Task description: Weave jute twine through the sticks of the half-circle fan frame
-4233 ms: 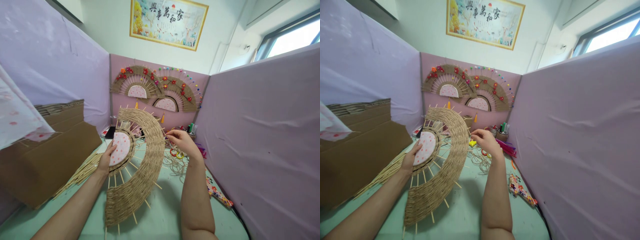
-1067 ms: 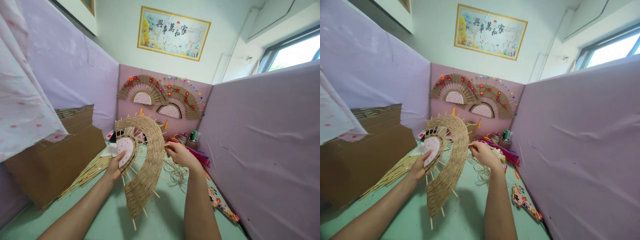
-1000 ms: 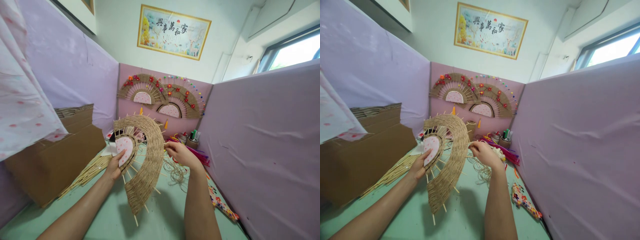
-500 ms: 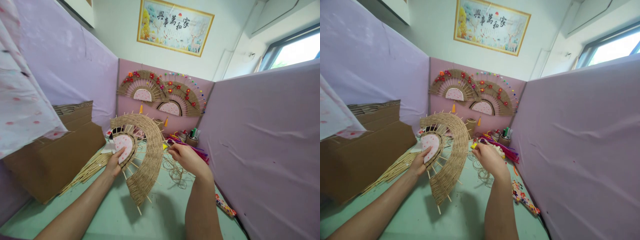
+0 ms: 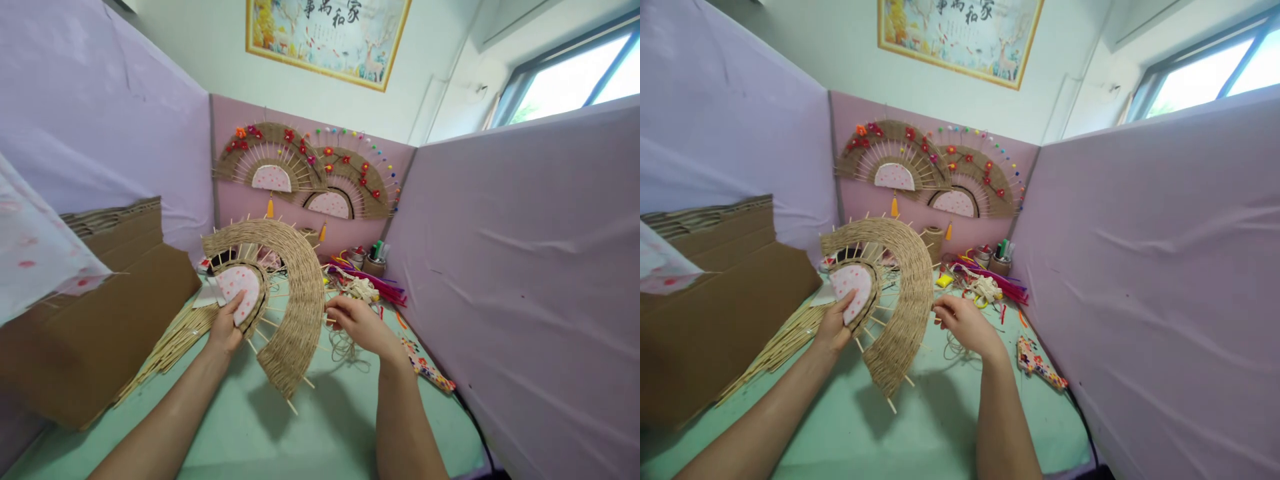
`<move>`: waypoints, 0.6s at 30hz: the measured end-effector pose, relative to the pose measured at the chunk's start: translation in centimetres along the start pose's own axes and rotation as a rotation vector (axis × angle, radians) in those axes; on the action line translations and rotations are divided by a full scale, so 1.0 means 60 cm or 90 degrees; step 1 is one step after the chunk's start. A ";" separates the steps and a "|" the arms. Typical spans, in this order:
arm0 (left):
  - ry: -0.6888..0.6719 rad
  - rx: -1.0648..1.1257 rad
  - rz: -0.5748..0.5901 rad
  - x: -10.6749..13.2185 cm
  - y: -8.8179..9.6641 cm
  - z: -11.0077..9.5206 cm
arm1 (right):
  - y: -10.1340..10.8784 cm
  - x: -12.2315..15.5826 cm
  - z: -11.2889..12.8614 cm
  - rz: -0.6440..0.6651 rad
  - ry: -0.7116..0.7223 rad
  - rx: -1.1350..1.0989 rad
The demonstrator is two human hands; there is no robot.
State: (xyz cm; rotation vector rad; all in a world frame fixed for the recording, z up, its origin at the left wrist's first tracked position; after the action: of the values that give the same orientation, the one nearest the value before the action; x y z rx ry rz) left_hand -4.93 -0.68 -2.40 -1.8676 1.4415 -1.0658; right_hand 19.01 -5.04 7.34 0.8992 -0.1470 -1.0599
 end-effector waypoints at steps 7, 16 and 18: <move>0.010 -0.002 -0.010 0.000 -0.003 0.011 | -0.066 0.018 -0.067 -0.099 -0.063 -0.232; 0.063 0.028 -0.076 0.074 0.010 0.069 | -0.091 0.071 -0.118 -0.129 -0.092 -0.210; 0.089 0.053 -0.076 0.087 0.013 0.089 | -0.093 0.083 -0.120 -0.117 -0.081 -0.220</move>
State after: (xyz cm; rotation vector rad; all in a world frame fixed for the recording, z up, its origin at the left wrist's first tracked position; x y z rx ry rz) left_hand -0.26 -6.16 -4.52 -1.8704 1.3538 -1.3174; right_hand 21.41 -5.97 -2.74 0.5398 0.0144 -1.2683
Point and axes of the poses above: each hand's wrist, its own x-axis away from the middle knuckle, its own y-axis out of the back of the hand, z = x × y, the point moved 6 cm from there along -x, towards the middle knuckle, and after that the axes turned 5 degrees about y, right-handed, at the moved point
